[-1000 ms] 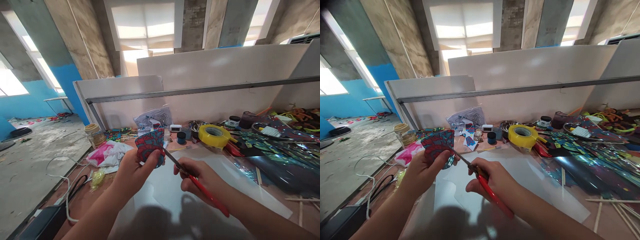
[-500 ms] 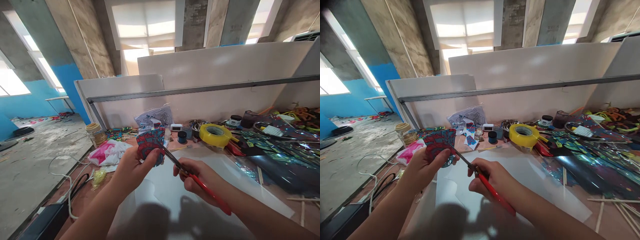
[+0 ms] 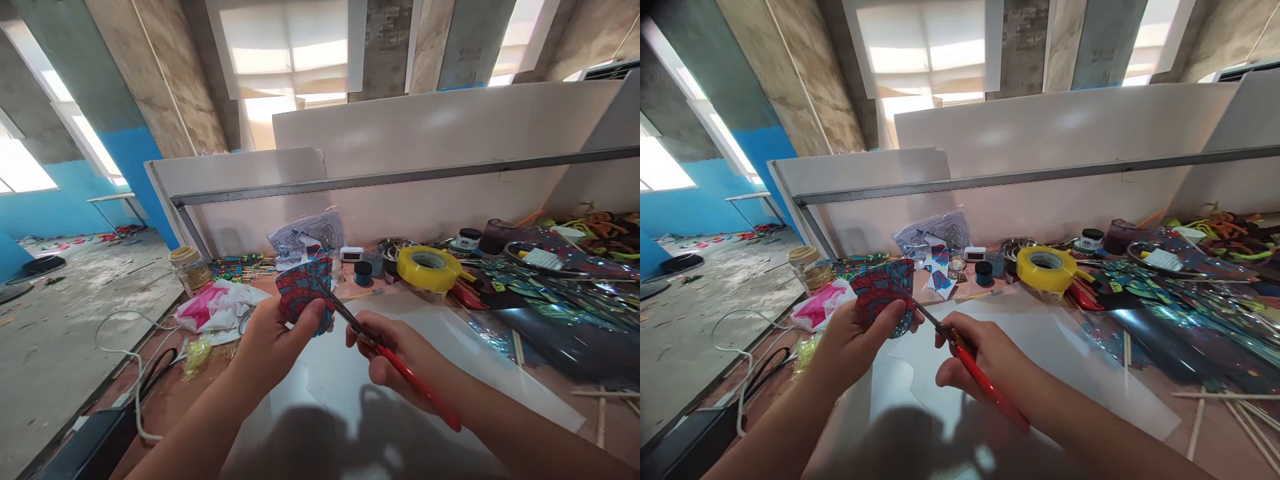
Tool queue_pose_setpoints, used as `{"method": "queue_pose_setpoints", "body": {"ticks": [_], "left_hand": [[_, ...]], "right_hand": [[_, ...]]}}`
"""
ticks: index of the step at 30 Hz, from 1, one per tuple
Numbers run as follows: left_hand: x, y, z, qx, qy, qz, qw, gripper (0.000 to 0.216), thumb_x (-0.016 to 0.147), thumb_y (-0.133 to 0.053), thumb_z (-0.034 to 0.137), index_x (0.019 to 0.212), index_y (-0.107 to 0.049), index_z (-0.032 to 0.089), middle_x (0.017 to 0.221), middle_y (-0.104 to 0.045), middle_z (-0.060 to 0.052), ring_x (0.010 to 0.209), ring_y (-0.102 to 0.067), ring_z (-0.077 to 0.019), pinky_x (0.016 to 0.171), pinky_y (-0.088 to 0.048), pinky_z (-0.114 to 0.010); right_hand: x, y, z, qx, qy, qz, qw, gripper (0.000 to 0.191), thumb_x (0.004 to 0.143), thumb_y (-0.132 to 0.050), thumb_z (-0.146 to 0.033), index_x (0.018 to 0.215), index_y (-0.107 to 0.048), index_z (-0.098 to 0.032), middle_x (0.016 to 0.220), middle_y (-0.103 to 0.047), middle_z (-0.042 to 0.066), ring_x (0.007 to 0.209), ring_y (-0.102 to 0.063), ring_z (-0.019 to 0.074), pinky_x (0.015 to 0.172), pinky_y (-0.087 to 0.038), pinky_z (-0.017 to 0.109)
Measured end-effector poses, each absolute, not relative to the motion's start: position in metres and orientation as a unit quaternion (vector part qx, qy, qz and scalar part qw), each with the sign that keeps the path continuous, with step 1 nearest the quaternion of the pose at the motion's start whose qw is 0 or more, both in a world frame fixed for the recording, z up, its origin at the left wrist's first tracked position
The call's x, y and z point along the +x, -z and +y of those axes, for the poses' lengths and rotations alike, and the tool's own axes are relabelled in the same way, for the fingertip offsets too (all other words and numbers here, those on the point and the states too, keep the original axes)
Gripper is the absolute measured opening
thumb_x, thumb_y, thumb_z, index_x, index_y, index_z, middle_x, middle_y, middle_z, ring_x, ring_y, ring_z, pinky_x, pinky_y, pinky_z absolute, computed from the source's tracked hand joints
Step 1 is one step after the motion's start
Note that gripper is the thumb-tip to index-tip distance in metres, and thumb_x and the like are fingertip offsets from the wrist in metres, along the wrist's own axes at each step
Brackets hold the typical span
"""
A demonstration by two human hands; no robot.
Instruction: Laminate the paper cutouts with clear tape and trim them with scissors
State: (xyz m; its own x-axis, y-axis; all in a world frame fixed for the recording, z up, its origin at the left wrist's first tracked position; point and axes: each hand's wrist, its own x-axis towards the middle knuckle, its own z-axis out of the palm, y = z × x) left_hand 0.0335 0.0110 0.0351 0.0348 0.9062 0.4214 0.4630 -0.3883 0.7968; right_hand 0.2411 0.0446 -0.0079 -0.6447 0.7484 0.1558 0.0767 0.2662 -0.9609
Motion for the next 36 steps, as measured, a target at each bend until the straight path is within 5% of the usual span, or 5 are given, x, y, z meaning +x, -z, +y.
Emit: {"method": "queue_pose_setpoints", "body": {"ticks": [8,20,25,29,36], "left_hand": [[0.02,-0.035,0.016,0.717,-0.44,0.491,0.224,0.037,0.095,-0.053,0.042,0.077,-0.074,0.016,0.068,-0.073,-0.003,0.061,-0.062,-0.0149,0.057,-0.046,-0.024],[0.039,-0.029,0.013,0.626,-0.528,0.442,0.366,0.029,0.095,-0.06,0.042,0.091,-0.071,0.015,0.078,-0.073,-0.004,0.071,-0.066,-0.0163,0.07,-0.053,-0.027],[0.038,-0.025,0.016,0.668,-0.506,0.422,0.346,0.038,0.095,-0.059,0.049,0.08,-0.069,0.016,0.075,-0.072,-0.005,0.069,-0.064,-0.0161,0.068,-0.053,-0.027],[0.037,-0.022,0.015,0.637,-0.541,0.447,0.319,0.047,0.091,-0.062,0.061,0.091,-0.071,0.015,0.085,-0.075,-0.007,0.076,-0.068,-0.0182,0.072,-0.054,-0.027],[0.03,-0.03,0.016,0.585,-0.588,0.446,0.337,0.043,0.084,-0.072,0.059,0.088,-0.073,0.017,0.071,-0.076,-0.003,0.062,-0.07,-0.017,0.055,-0.056,-0.023]], "right_hand": [[0.247,0.001,0.05,-0.303,-0.486,-0.766,0.293,0.078,0.06,-0.061,-0.095,0.088,-0.06,-0.022,0.063,-0.041,-0.006,0.057,-0.033,0.0127,0.05,-0.025,0.025],[0.237,0.015,0.041,-0.244,-0.555,-0.708,0.363,0.074,0.065,-0.064,-0.09,0.094,-0.062,-0.022,0.074,-0.044,-0.005,0.061,-0.035,0.0123,0.056,-0.028,0.027],[0.236,0.018,0.038,-0.223,-0.551,-0.708,0.38,0.072,0.073,-0.061,-0.088,0.099,-0.063,-0.022,0.076,-0.041,-0.004,0.061,-0.033,0.0122,0.057,-0.029,0.027],[0.237,0.018,0.038,-0.23,-0.552,-0.711,0.371,0.07,0.074,-0.061,-0.087,0.096,-0.062,-0.021,0.068,-0.043,-0.006,0.059,-0.033,0.0123,0.054,-0.026,0.027],[0.235,0.016,0.036,-0.252,-0.581,-0.701,0.328,0.075,0.065,-0.067,-0.089,0.093,-0.06,-0.02,0.063,-0.044,-0.007,0.058,-0.032,0.0116,0.053,-0.025,0.026]]}}
